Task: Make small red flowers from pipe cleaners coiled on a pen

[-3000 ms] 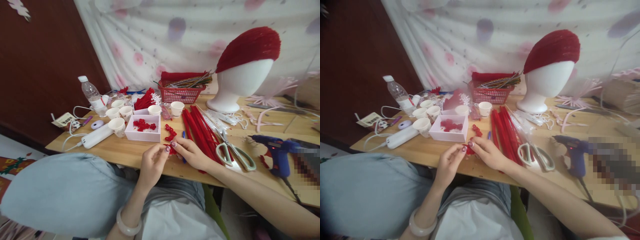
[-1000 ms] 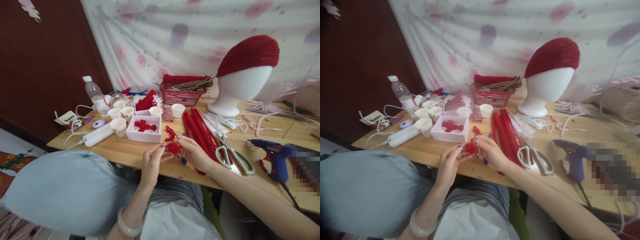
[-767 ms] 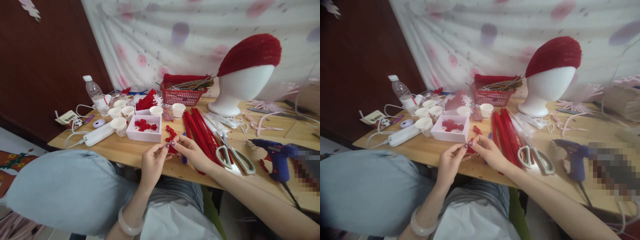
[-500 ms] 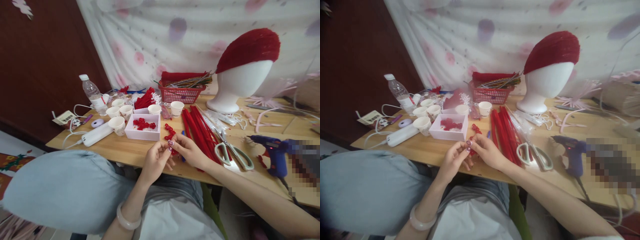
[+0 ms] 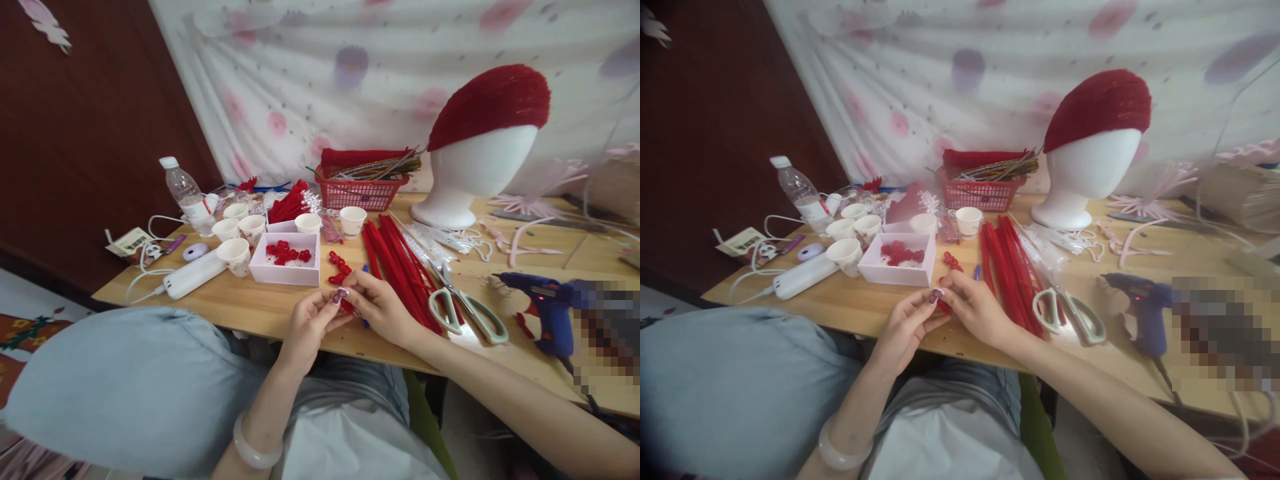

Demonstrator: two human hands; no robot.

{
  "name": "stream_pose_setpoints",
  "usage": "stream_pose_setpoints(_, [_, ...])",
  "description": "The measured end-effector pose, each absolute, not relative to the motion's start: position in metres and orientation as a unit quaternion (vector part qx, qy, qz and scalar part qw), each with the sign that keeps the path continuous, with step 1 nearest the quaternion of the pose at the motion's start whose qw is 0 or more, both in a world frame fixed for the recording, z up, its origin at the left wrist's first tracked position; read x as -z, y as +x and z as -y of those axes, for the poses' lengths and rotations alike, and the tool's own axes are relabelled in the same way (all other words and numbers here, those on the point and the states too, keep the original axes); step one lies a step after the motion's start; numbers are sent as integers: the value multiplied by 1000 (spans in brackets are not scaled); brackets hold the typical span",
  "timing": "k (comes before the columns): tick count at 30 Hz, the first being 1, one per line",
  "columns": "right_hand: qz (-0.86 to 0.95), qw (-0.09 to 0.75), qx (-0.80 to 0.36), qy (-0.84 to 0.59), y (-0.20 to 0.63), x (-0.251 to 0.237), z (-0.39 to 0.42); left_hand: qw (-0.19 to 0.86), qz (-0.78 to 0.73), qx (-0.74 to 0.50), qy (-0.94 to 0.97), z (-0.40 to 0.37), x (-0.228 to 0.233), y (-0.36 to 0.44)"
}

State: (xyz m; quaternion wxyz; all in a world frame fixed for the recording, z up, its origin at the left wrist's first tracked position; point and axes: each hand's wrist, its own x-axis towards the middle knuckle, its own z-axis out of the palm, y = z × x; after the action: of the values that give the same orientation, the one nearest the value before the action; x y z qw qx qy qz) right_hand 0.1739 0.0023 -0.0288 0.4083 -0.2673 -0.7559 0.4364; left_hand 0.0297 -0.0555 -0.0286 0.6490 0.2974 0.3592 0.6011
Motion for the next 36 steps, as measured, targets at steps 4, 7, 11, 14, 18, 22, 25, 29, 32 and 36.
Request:
stream_pose_setpoints(4, [765,412,-429,-248,175,30,-3,665,-350,-597,280,54,28,29])
stream_pose_setpoints(7, [756,416,-446,-237,175,29,-3,675,-342,-594,271,54,29,29])
stream_pose_setpoints(11, [742,425,-464,-232,174,27,-1,680,-327,-606,254,54,29,31])
stream_pose_setpoints(14, [731,430,-476,-232,173,27,-1,675,-318,-617,251,55,29,32])
stream_pose_setpoints(18, [723,435,-484,-231,172,28,-2,685,-302,-617,243,55,30,31])
stream_pose_setpoints(22, [749,439,-434,-241,174,29,-4,694,-299,-602,258,53,33,29])
stream_pose_setpoints(25, [774,429,-399,-239,176,28,-4,696,-305,-591,271,51,36,26])
stream_pose_setpoints(29, [808,403,-371,-216,177,28,-3,733,-292,-564,245,50,37,23])
stream_pose_setpoints(32, [816,390,-373,-205,178,29,-3,750,-284,-550,235,50,37,19])
stream_pose_setpoints(36, [808,377,-402,-209,178,31,-5,752,-294,-537,244,51,39,16])
